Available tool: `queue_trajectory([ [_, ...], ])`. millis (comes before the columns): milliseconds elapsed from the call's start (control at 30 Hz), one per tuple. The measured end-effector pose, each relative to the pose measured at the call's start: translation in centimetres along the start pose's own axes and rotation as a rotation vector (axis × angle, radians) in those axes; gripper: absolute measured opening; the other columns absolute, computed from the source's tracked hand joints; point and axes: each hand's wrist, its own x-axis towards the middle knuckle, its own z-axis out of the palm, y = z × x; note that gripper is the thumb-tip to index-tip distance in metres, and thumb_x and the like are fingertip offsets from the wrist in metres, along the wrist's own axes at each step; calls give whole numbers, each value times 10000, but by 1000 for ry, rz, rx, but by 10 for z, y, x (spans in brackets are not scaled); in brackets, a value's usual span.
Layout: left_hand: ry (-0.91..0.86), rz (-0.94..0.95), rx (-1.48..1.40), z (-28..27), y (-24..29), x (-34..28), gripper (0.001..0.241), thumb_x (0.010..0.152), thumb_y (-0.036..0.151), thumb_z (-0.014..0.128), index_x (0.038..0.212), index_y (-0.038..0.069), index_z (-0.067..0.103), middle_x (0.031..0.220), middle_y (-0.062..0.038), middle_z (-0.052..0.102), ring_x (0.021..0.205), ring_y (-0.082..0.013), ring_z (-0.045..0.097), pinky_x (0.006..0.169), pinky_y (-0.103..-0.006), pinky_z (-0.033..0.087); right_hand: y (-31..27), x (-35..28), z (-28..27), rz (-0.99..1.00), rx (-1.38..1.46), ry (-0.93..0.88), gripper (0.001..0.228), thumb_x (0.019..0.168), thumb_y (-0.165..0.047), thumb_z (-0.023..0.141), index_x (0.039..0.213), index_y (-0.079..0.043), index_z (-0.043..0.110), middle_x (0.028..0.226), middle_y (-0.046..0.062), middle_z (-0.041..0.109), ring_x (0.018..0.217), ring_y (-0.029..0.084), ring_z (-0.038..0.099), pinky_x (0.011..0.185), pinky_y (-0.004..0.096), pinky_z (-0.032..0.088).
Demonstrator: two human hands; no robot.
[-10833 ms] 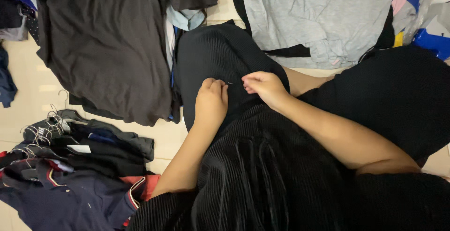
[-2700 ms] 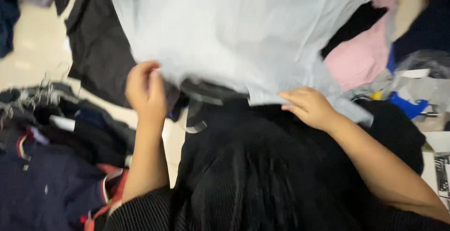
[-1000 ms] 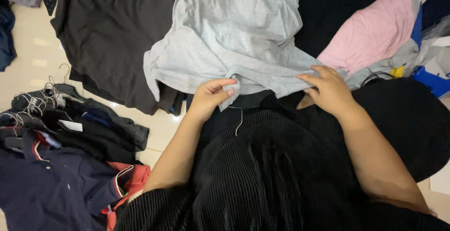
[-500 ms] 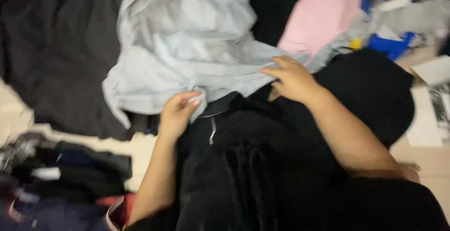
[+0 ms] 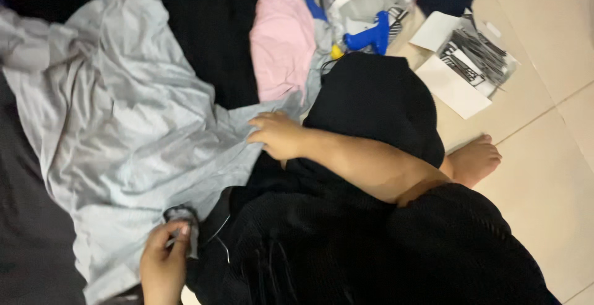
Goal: The person sits on the floor and uses a hot glue gun to attach rectangular tags to the necklines of several shirts. They handle a black shirt, a grey shirt, and a pink shirt, applying glue to the tags and pressing them onto the fabric.
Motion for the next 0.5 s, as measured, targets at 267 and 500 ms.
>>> queue_trajectory([
  [267,65,720,97,50,122,11,66,948,60,664,941,72,728,969,-76,743,913,-259,699,895,-371,531,-62,7,23,500,1699,-206,411,1041,-428,535,1097,-47,679,884,184,722,608,205,665,471,281,524],
  [500,69,725,154,55,132,19,375,892,178,746,1246,74,676,1341,-160,638,1197,-325,641,1047,-417,501,-3,17,-12,919,1451,-148,125,862,-232,640,874,-127,709,630,15,582,484,110,510,348,231,322],
])
